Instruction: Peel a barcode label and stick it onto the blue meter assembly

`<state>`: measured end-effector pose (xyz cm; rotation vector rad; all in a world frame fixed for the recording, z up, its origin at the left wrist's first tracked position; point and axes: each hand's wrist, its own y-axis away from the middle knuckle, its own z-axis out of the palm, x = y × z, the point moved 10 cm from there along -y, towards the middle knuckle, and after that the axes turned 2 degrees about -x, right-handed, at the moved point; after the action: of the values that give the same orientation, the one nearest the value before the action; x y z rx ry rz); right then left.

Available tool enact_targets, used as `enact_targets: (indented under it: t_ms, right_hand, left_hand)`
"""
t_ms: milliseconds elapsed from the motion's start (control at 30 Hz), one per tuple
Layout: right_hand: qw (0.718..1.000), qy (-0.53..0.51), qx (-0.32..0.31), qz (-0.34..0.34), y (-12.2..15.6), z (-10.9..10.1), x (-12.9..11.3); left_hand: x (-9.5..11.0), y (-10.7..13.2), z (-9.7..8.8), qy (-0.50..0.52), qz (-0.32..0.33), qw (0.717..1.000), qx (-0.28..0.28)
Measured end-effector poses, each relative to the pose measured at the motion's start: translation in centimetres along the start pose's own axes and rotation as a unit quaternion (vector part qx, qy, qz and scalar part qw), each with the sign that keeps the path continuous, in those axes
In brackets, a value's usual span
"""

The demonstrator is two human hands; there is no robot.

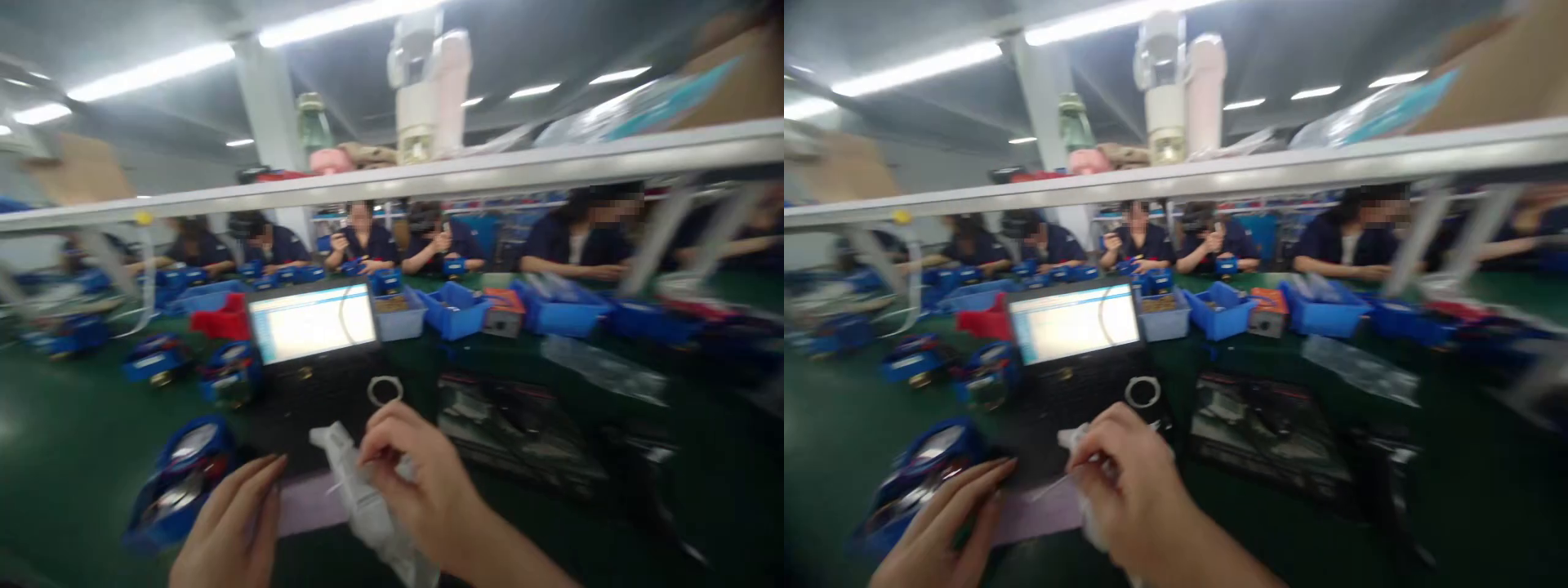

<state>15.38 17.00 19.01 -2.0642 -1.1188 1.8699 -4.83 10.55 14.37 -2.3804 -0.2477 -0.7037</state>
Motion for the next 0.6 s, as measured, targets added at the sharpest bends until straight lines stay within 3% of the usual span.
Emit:
enact_targets:
  t_ms: [33, 100, 200, 367, 467, 533, 600]
  right_hand:
    - [1.000, -0.001, -0.022, 0.001, -0.1, 0.1, 0.0]
    - [0.999, 0.013, -0.050, -0.002, -0.5, 0.1, 0.8]
    - [0.997, 0.025, -0.074, -0.005, -0.4, 0.9, 2.1]
    - [0.995, 0.032, -0.089, 0.013, 0.1, 2.9, 3.3]
    - [0.994, 0.029, -0.100, 0.025, 0.0, 3.8, 4.4]
    - [0.994, 0.023, -0.102, 0.040, 0.2, 4.2, 6.0]
    - [0.994, 0.020, -0.096, 0.056, 0.7, 4.5, 8.2]
  left_hand:
    - [-0.1, 0.6, -2.7, -0.063, 0.035, 0.997, 0.034]
    - [-0.3, 1.2, -6.1, -0.179, 0.101, 0.977, 0.058]
    - [-2.5, 1.2, -8.0, -0.288, 0.132, 0.948, 0.016]
    - [-5.7, 2.1, -6.0, -0.377, 0.195, 0.887, -0.180]
    - [-6.3, 2.0, -4.9, -0.385, 0.229, 0.856, -0.259]
    - [-6.2, 1.6, -4.7, -0.341, 0.252, 0.857, -0.293]
    - [-6.1, 1.0, -4.9, -0.253, 0.264, 0.877, -0.311]
